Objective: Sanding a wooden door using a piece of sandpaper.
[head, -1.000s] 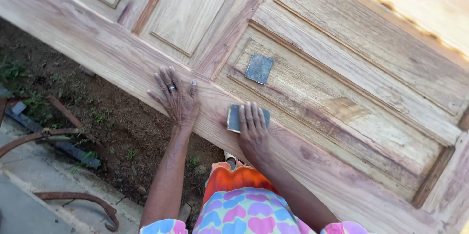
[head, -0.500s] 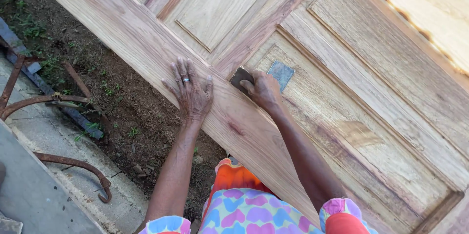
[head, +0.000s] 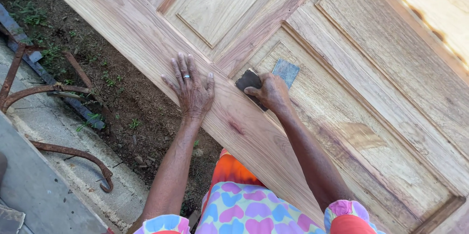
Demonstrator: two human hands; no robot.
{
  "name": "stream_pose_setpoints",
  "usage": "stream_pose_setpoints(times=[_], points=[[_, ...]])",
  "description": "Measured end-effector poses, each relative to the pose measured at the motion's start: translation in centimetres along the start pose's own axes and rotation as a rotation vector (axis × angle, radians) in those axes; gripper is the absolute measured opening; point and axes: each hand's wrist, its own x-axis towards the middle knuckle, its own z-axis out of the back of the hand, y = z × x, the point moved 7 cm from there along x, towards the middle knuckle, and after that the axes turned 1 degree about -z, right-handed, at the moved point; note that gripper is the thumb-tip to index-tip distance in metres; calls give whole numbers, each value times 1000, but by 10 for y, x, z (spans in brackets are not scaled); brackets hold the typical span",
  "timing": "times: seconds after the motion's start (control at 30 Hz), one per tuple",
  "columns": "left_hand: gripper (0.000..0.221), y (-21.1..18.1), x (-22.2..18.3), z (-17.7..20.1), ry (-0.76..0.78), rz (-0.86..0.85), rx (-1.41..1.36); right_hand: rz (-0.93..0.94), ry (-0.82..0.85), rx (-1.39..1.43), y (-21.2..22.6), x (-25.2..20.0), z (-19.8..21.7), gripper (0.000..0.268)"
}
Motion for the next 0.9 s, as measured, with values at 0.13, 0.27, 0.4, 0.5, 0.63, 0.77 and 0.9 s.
stream_pose_setpoints(times=[0.13, 0.27, 0.4, 0.5, 0.63, 0.77, 0.9], points=[[85, 2, -2, -1, -3, -5, 5, 29, -16, -68, -23, -17, 7, 41], [84, -2, -3, 3, -28, -26, 15, 92, -30, -32, -63, -59, 15, 36], [84, -1, -5, 1, -28, -35, -13, -8, 33, -95, -128, -107, 19, 38], [84, -1, -4, 0, -29, -29, 33, -143, 97, -135, -155, -125, 23, 40], [82, -4, -3, 2, -28, -33, 36, -134, 83, -27, -145, -104, 15, 38], [84, -5, -2, 4, -25, -25, 34, 90, -7, -32, -78, -72, 14, 36], [84, -5, -1, 5, -23, -29, 54, 179, -36, -19, -22, -30, 6, 33]])
